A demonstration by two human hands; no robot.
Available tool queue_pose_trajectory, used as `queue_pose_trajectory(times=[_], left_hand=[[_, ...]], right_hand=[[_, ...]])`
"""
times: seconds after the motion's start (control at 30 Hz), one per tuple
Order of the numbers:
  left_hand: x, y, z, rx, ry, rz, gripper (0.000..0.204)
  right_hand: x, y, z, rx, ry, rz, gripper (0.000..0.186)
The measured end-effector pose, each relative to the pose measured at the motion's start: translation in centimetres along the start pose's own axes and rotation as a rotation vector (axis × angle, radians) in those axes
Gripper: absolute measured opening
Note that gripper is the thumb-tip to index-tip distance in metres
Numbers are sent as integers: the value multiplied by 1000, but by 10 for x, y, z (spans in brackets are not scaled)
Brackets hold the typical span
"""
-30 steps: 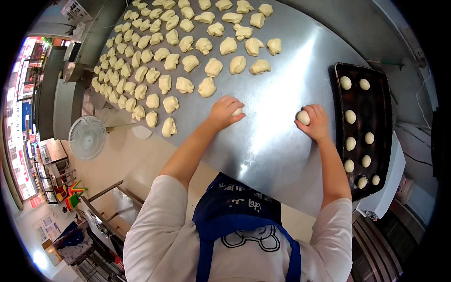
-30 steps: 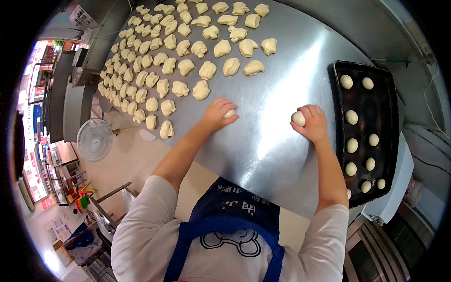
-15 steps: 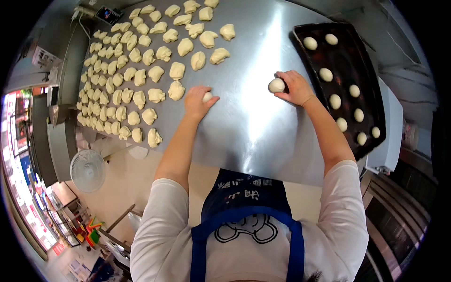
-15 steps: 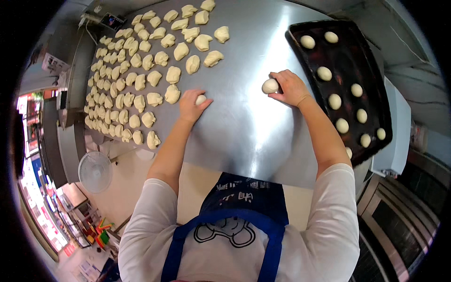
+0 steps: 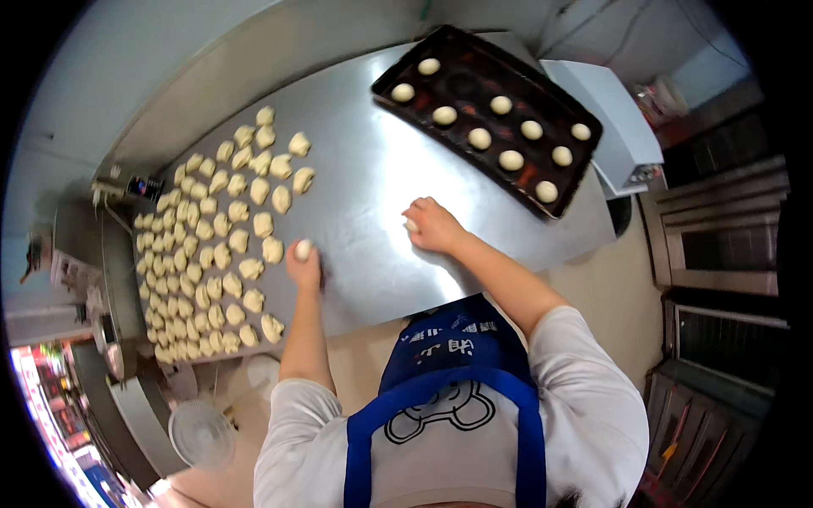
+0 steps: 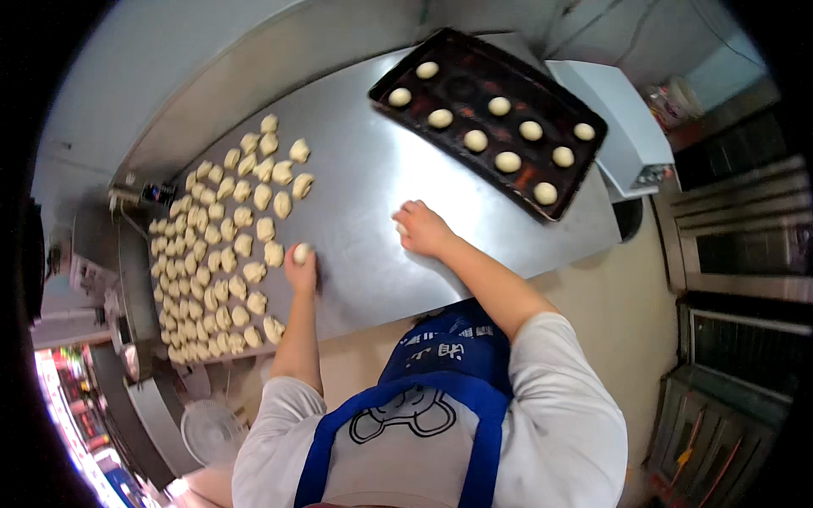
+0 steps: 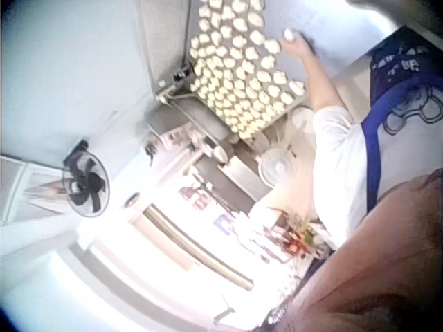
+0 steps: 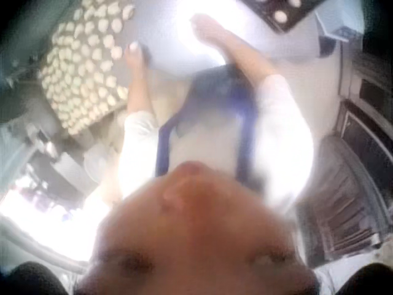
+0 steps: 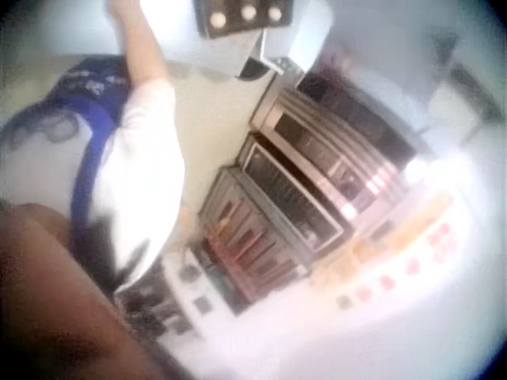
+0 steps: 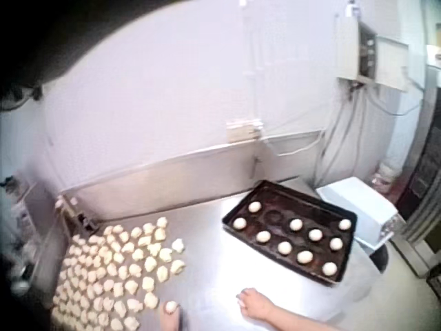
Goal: The person prepares bread dough by weighing portions, rolling them into rounds on a metal table, and arranging them on a dark baking tray.
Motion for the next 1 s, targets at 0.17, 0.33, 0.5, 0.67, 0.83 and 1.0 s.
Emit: queue_pose_trajectory(times=[0.17,0.33,0.5,0.67,0.83,1.0], left_hand=[[-16,-13,34,77,493,676,26],[55,-45,131,-112,817,718,26],[128,-100,162,-53,1025,803,27],[225,-186,126,-245,883,883,26],[327,-299,65,-462,754,762,43],[401,-427,-8,-630,523,667,48]], right_hand=[[124,121,103,352,-261,-46,40],[238,226,98,641,-431,-24,42],[336,280,17,682,-447,-39,56],[394,294,-51,643,-438,-53,58],[413,291,-71,451,-528,83,50],[382,338,-33,672,-403,142,56]])
Point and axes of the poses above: each hand's wrist, its own z-axis away from the middle knuckle, its own y-axis out of the back of the hand, x = y × z, the point moved 5 cm from there along -z, towards the middle knuckle, and after that the axes turned 9 degrees about -y, right-handed, at the moved point
